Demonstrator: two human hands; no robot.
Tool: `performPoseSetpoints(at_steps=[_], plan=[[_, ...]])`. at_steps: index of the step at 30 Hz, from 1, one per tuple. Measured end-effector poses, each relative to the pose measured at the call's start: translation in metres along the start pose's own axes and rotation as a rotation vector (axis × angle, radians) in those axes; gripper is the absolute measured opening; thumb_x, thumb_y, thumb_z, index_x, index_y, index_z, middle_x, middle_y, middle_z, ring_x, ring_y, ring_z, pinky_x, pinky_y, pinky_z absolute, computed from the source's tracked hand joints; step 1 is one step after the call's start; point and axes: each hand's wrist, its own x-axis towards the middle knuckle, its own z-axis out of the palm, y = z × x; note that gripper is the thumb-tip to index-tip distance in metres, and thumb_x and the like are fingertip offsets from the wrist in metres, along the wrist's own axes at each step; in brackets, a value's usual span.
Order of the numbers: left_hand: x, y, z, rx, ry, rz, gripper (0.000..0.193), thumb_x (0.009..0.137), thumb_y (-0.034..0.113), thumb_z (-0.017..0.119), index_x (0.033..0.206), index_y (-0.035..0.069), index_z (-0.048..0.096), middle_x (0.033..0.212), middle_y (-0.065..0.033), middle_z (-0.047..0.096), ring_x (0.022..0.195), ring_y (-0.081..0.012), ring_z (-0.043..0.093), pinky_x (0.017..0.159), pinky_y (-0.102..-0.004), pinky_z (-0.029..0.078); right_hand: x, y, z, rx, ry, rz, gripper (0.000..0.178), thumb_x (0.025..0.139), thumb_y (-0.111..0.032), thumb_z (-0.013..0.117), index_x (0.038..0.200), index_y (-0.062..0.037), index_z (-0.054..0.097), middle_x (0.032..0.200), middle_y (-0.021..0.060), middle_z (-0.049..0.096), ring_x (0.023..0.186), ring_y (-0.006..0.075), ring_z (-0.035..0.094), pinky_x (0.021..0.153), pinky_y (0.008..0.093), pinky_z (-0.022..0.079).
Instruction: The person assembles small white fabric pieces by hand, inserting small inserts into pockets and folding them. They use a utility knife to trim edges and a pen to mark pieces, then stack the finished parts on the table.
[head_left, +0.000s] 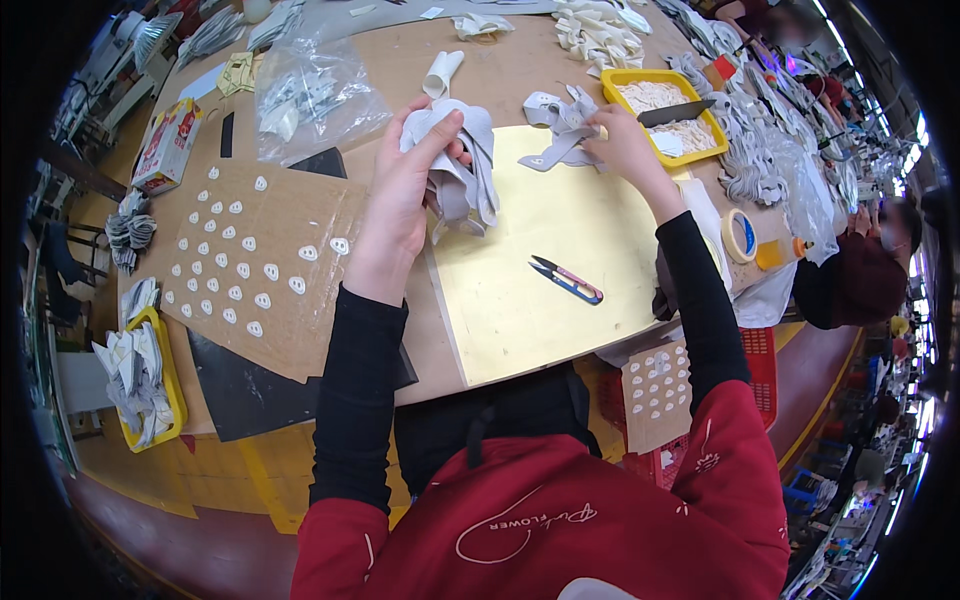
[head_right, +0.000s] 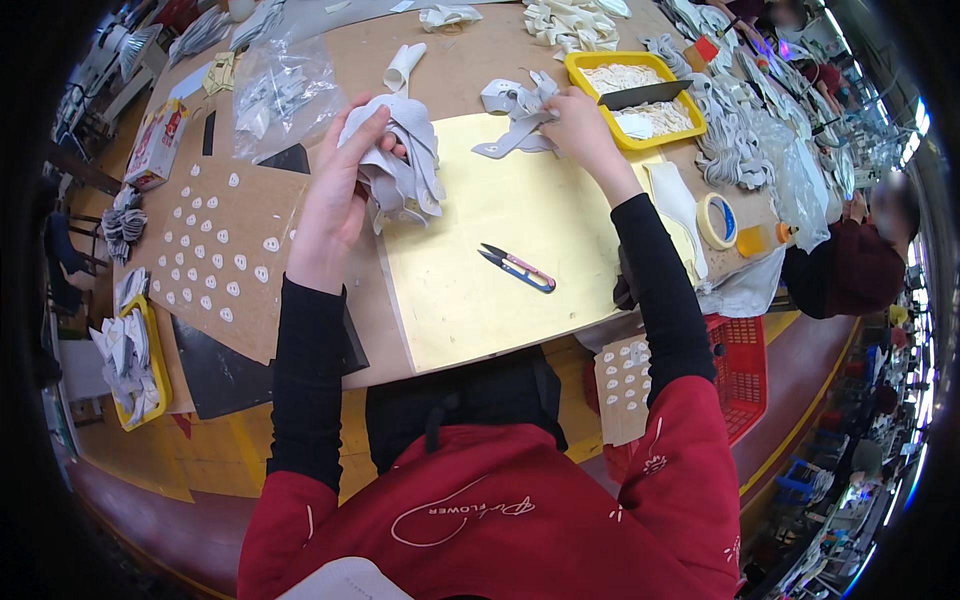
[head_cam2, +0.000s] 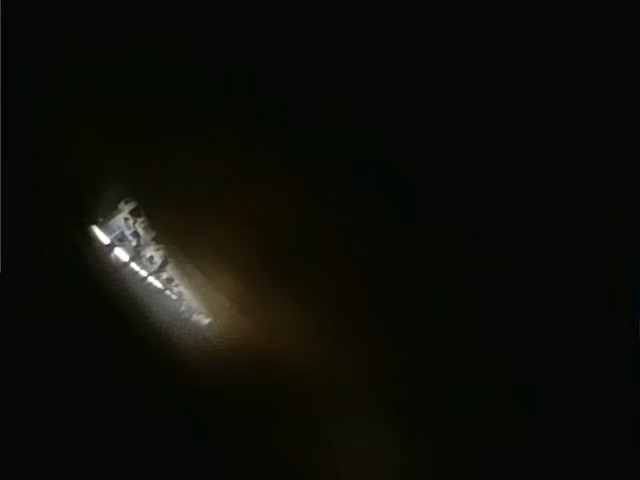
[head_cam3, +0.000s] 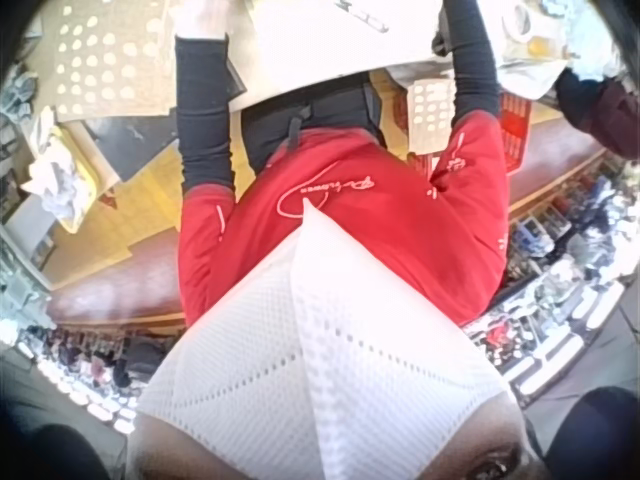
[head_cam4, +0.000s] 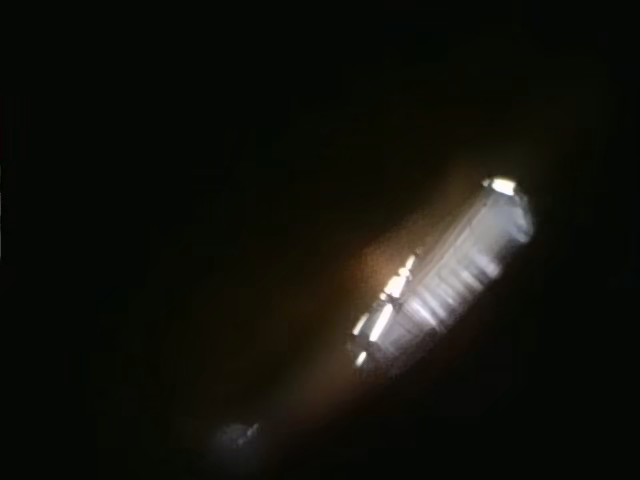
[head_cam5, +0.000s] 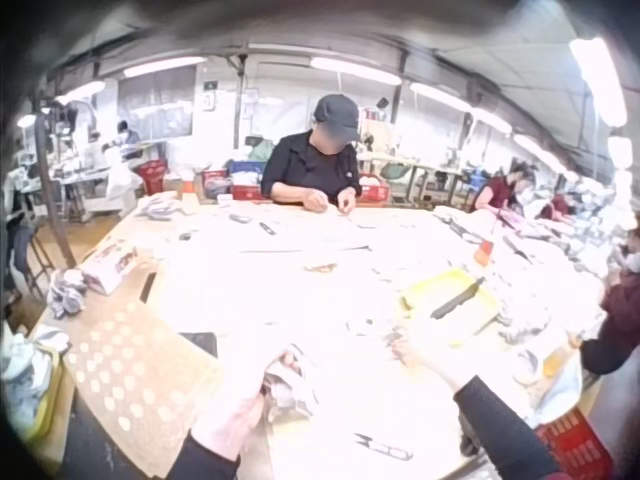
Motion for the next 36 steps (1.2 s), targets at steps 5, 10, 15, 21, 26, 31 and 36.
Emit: performPoseSetpoints(at_steps=[5,10,15,21,26,31,36], plan=[[-0.011,0.012,0.015,0.042,0.045,-0.005,0.067,0.089,0.030,0.072,0.139,0.005,0.034,0.090,-0.0060,0.063,0.086,-0.0120,0.063,0.071,-0.0267,0.050,-0.001,-0.011,-0.021,0.319,0.143,-0.094,0.018,0.086,-0.011,0.069,0.099,0.0004,0.067,0.097,0.0084,0.067,0.088,0.0199,0.063,0.082,0.0306,0.050],[-0.015,0.013,0.014,0.104,0.043,-0.001,0.066,0.092,0.040,0.066,0.142,0.008,0.034,0.105,-0.0072,0.062,0.095,-0.0121,0.061,0.078,-0.0268,0.049,-0.007,-0.074,-0.094,0.888,-0.195,-0.114,0.019,0.091,-0.017,0.067,0.102,-0.0016,0.069,0.087,0.0026,0.068,0.084,0.0098,0.063,0.076,0.0263,0.050],[-0.013,0.010,0.014,0.145,-0.123,-0.052,0.060,0.097,0.041,0.058,0.146,0.014,0.036,0.117,-0.0055,0.060,0.107,-0.0130,0.059,0.090,-0.0273,0.045,-0.022,-0.115,-0.114,0.760,-0.491,-0.318,0.015,0.091,-0.010,0.067,0.100,0.0003,0.070,0.090,0.0006,0.068,0.083,0.0077,0.060,0.074,0.0229,0.046],[-0.024,0.005,0.025,0.183,-0.392,-0.090,0.075,0.089,0.024,0.070,0.151,0.012,0.030,0.118,-0.0049,0.059,0.106,-0.0138,0.062,0.093,-0.0274,0.046,-0.019,-0.132,-0.091,0.697,-0.469,-0.299,0.014,0.087,-0.014,0.071,0.098,-0.0051,0.069,0.075,-0.0012,0.061,0.072,0.0075,0.054,0.067,0.0232,0.044],[-0.023,0.005,0.028,0.179,-0.394,-0.128,0.074,0.086,0.015,0.070,0.149,0.010,0.033,0.106,-0.0041,0.063,0.095,-0.0139,0.066,0.086,-0.0272,0.049,-0.016,-0.122,-0.086,0.704,-0.353,-0.398,0.016,0.089,-0.016,0.070,0.100,-0.0046,0.068,0.077,-0.0018,0.060,0.072,0.0067,0.054,0.065,0.0225,0.044],[-0.016,0.002,0.017,0.049,-0.258,-0.152,0.065,0.086,0.012,0.069,0.142,0.004,0.037,0.094,-0.0069,0.066,0.084,-0.0132,0.066,0.081,-0.0263,0.050,-0.003,-0.103,-0.084,0.570,-0.179,-0.321,0.023,0.092,-0.018,0.067,0.109,-0.0025,0.068,0.090,0.0018,0.068,0.080,0.0074,0.059,0.073,0.0225,0.047],[-0.010,0.004,0.011,0.033,-0.122,-0.115,0.058,0.089,0.014,0.068,0.138,0.001,0.039,0.082,-0.0044,0.064,0.078,-0.0125,0.064,0.075,-0.0251,0.048,0.012,-0.008,-0.040,0.318,-0.060,0.078,0.026,0.088,-0.014,0.068,0.112,-0.0038,0.068,0.099,0.0067,0.069,0.088,0.0169,0.063,0.079,0.0302,0.050]])
